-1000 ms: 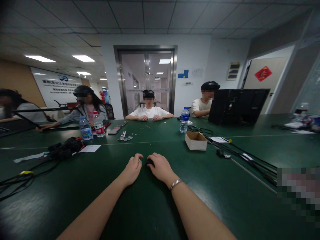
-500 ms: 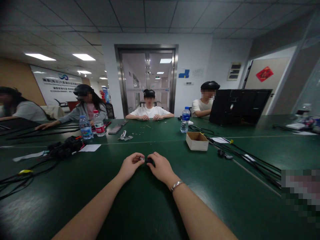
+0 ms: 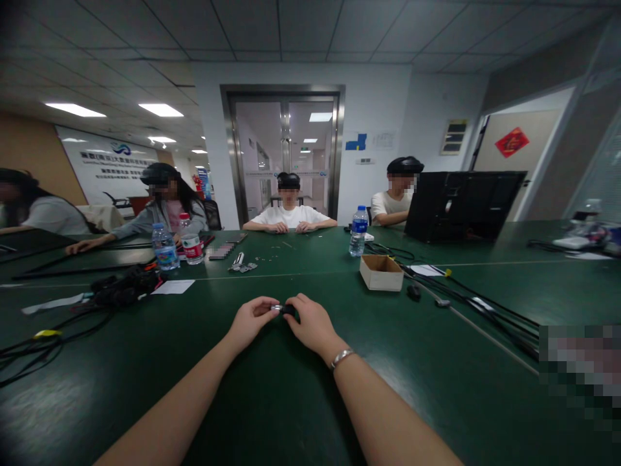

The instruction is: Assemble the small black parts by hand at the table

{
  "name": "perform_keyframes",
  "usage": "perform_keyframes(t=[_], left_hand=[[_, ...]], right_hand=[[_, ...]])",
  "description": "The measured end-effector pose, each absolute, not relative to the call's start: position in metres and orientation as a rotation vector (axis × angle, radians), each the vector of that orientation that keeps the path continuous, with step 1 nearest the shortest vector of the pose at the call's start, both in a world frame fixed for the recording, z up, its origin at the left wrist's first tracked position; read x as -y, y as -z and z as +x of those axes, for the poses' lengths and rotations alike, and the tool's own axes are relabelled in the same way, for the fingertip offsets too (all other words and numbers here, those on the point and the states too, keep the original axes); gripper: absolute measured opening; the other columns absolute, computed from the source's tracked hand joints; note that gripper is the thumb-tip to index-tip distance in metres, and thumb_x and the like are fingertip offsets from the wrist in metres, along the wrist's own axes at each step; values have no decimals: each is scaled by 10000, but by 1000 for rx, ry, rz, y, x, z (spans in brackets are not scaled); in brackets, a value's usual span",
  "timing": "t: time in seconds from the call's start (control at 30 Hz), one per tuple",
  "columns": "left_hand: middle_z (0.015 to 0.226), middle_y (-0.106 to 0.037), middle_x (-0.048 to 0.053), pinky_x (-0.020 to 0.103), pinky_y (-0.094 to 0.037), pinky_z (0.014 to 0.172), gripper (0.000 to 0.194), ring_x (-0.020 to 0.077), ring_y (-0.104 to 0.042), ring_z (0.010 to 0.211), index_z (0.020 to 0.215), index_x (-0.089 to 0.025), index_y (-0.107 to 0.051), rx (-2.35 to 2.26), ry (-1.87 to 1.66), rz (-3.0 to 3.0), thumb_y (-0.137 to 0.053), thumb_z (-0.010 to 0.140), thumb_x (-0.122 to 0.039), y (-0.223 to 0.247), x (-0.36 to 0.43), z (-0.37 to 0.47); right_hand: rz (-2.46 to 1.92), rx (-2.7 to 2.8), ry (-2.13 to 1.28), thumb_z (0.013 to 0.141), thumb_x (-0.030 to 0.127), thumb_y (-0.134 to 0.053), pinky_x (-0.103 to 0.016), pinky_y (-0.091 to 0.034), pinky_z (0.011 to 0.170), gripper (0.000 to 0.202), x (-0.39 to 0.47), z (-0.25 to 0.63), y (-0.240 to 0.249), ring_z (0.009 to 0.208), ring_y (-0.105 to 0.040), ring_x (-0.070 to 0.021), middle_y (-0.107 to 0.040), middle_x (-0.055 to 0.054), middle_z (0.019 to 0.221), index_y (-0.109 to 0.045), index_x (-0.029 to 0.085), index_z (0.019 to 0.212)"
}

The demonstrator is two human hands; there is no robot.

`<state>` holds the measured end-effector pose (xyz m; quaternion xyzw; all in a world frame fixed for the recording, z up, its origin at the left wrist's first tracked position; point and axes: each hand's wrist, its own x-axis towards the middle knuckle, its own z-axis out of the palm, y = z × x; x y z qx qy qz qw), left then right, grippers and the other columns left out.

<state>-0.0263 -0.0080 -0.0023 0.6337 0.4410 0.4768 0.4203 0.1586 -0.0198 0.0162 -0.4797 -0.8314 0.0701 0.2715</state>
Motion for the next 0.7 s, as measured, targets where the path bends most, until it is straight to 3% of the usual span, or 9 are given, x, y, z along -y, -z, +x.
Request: perform_keyframes(t=[0.3, 0.7], left_hand=[[973, -708, 74, 329, -504, 873, 248, 193, -655, 920, 958, -167, -676, -1091, -1190, 1633, -671, 747, -297, 6, 5, -27], [753, -660, 28, 286, -481, 687, 319, 149, -619, 690, 875, -157, -624, -1155, -1135, 1605, -588, 783, -460, 8, 4, -25]], right_hand=[[-1275, 2246, -170, 863, 265, -549, -271, -446, 768, 236, 20, 158, -16, 878, -576, -154, -592, -39, 1023, -580, 225, 1093], [-1244, 2257, -149, 868, 259, -539, -275, -449, 755, 238, 23, 157, -18, 859, -577, -156, -587, -41, 1027, -576, 230, 1101]])
